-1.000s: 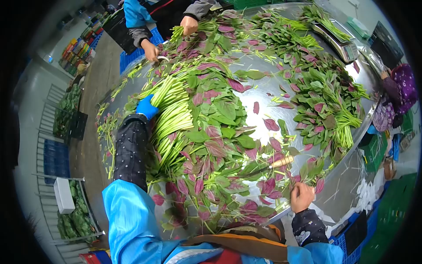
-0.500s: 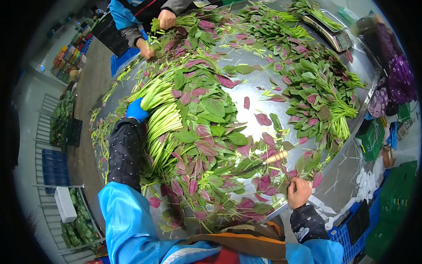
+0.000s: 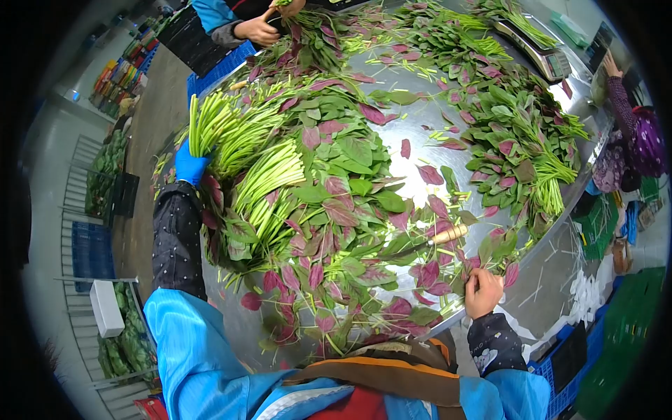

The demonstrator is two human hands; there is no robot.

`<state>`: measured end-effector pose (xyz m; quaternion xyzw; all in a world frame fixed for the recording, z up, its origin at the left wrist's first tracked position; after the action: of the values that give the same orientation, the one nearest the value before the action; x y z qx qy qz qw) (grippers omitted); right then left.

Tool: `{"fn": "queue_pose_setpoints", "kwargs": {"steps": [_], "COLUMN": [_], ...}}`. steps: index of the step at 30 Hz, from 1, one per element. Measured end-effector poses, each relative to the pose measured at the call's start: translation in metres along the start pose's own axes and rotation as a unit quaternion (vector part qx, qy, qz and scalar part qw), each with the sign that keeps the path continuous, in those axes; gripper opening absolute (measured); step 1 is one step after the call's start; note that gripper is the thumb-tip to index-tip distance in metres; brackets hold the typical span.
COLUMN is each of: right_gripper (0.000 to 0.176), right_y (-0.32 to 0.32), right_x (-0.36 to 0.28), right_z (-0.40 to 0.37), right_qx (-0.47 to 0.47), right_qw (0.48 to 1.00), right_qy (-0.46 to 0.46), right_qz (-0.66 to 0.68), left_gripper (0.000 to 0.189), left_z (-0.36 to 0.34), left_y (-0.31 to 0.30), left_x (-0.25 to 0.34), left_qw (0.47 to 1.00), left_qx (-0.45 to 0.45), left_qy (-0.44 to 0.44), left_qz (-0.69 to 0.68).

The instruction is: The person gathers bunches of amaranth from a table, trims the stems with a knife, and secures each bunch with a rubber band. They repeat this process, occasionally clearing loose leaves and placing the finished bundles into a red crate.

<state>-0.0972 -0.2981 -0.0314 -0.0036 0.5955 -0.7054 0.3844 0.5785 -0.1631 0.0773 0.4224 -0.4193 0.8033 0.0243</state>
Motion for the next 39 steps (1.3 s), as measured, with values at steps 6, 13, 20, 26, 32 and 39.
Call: {"fn": "queue_pose_setpoints", "kwargs": {"steps": [6,13,20,26,32,39], "right_gripper": [0.005,0.004,0.015,0.010,0.012,0.008], "right_y": [0.000,0.004,0.001,0.000,0.007,0.010], "right_x": [0.006,0.003,0.024,0.024,0.018,0.018], "right_z": [-0.002,0.000,-0.009,-0.013,-0.010,-0.015], "right_qx": [-0.015,0.002,-0.011,0.004,0.011,0.017], "right_qw": [1.000,1.000,0.999,1.000,1.000,0.999], "right_qy": [0.007,-0.002,-0.018,0.018,-0.014,-0.020], "right_qz": [-0.009,-0.010,0.034,-0.010,-0.008,-0.024], "left_gripper": [0.040,0.032,0.040,0.047,0.028,0.039], "left_z": [-0.001,-0.002,0.021,0.040,-0.016,-0.046], "left_y": [0.003,-0.003,0.075,0.052,-0.057,-0.116], "left_x": [0.008,0.010,-0.034,-0.091,0.019,0.142], "left_qw": [0.999,0.989,0.908,0.949,0.951,0.806], "left_qx": [-0.035,-0.089,-0.296,-0.256,0.065,0.080], "left_qy": [0.035,-0.012,0.115,0.141,0.073,0.271], "left_qz": [-0.019,0.115,0.273,0.116,0.293,0.521]}}
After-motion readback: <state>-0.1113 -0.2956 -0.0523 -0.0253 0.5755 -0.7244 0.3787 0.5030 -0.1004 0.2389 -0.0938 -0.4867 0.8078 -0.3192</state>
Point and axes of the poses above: each hand's wrist, its own z-axis towards the middle knuckle, its own y-axis out of the palm, x = y × z, the point moved 4 cm from there along z, towards the middle knuckle, and after that the axes turned 2 degrees about -x, right-handed, at the moved point
